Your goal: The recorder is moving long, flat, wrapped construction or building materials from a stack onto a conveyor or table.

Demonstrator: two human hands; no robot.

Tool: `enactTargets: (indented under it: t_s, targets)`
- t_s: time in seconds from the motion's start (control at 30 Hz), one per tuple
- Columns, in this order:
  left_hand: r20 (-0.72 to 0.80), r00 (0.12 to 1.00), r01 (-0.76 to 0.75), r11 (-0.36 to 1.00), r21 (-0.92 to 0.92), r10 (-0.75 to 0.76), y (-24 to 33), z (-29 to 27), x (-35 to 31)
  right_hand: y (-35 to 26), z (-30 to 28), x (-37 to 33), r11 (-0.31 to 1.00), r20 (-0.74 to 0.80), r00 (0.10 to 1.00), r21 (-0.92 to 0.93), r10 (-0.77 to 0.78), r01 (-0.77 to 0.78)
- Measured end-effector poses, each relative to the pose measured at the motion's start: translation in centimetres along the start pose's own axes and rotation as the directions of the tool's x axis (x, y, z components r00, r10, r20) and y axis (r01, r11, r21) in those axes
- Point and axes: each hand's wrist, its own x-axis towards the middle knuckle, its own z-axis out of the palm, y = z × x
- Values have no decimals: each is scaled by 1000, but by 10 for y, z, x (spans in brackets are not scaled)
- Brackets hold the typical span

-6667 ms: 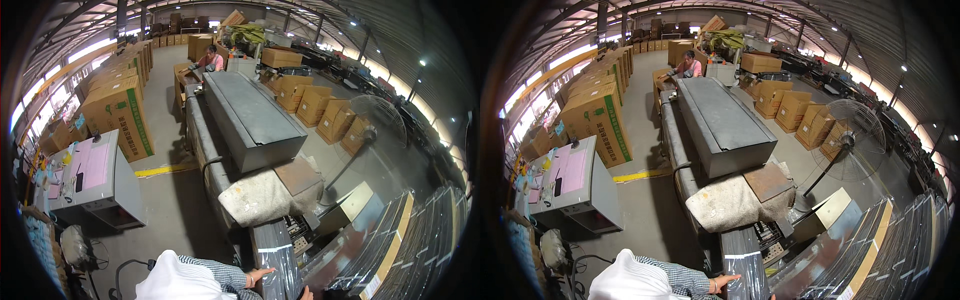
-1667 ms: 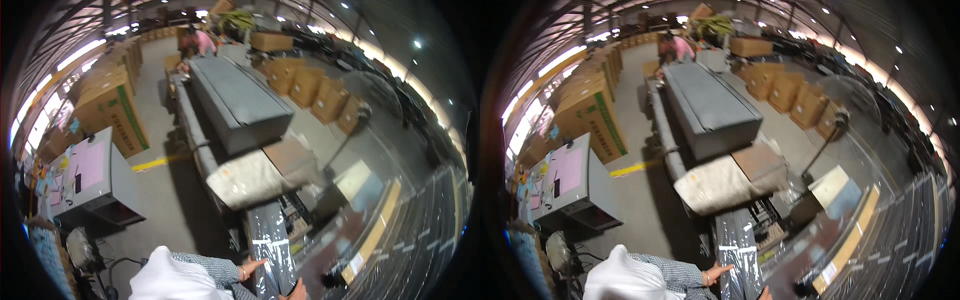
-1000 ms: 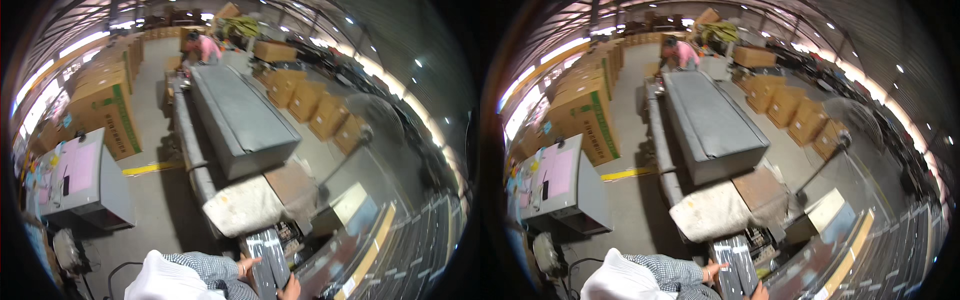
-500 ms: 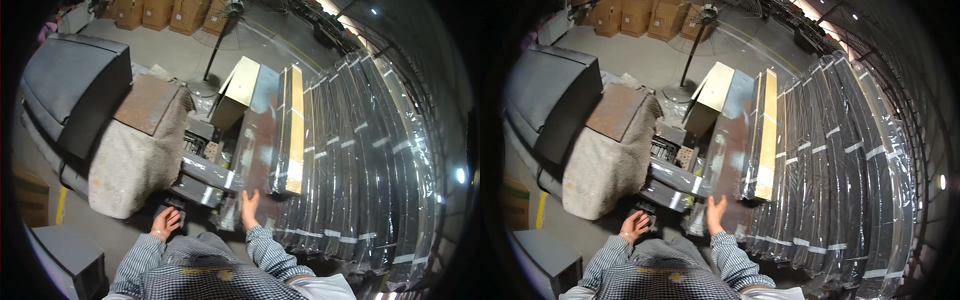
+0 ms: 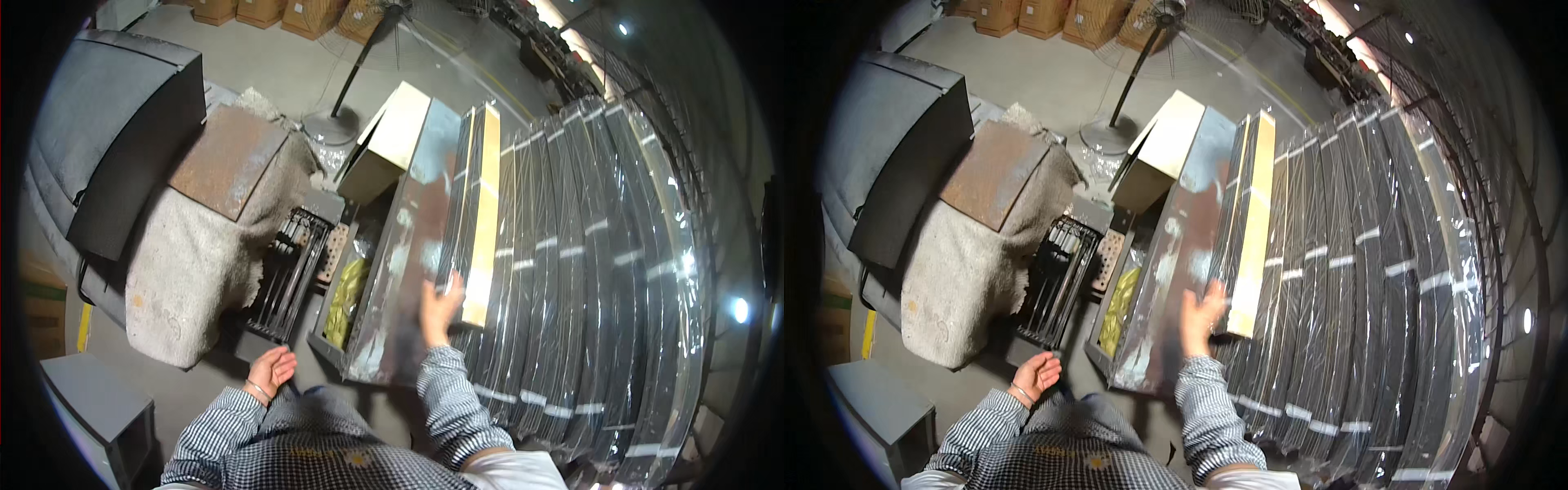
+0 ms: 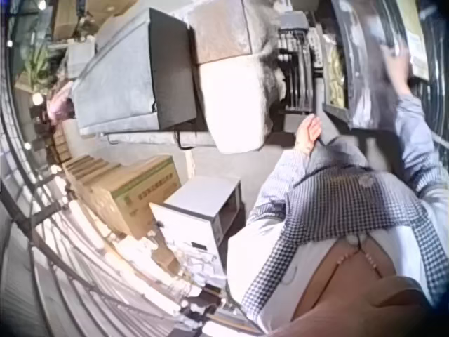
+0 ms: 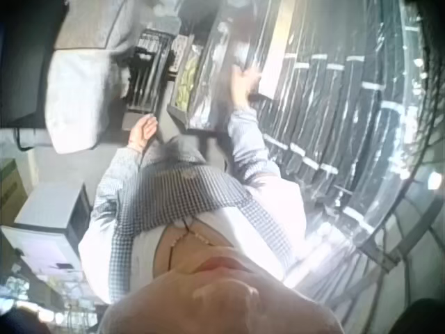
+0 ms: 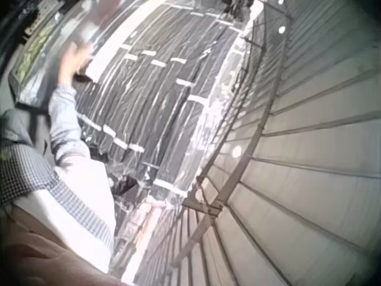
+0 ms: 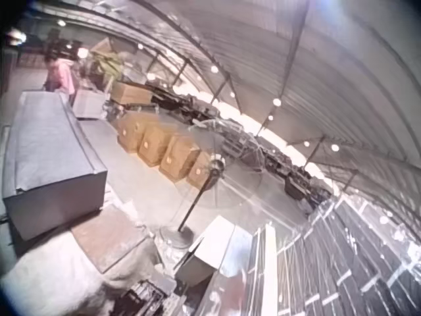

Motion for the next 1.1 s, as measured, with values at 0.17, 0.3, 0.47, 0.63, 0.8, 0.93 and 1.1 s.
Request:
enactTargets:
  t_s: [0.17,0.3,0.47,0.63,0.8,0.93,1.1]
  targets:
    - [38,995,86,980,177,-94,-27,24,46,196,-54,38,831,-145,989,-553,-14,-69]
    - [73,993,70,961,266,-93,-32,59,52,164,-28,42,753,-119,964,-603,239,-261]
    - [88,990,75,933,353,-113,-67,109,56,118,-37,32,886,257,848,-143,465,-442]
    - [136,959,172,894,413,-247,-140,114,66,131,-75,-137,924,316,903,155,290,-351]
    - [38,944,256,800,544,-327,-180,94,42,143,-135,-306,895,309,893,-407,326,-185]
    - [-4,916,300,674,675,-402,-217,82,40,159,-210,-382,913,353,917,-406,184,-26]
    - [-39,978,194,820,539,-206,-251,74,47,182,-272,-413,903,466,884,-394,36,171]
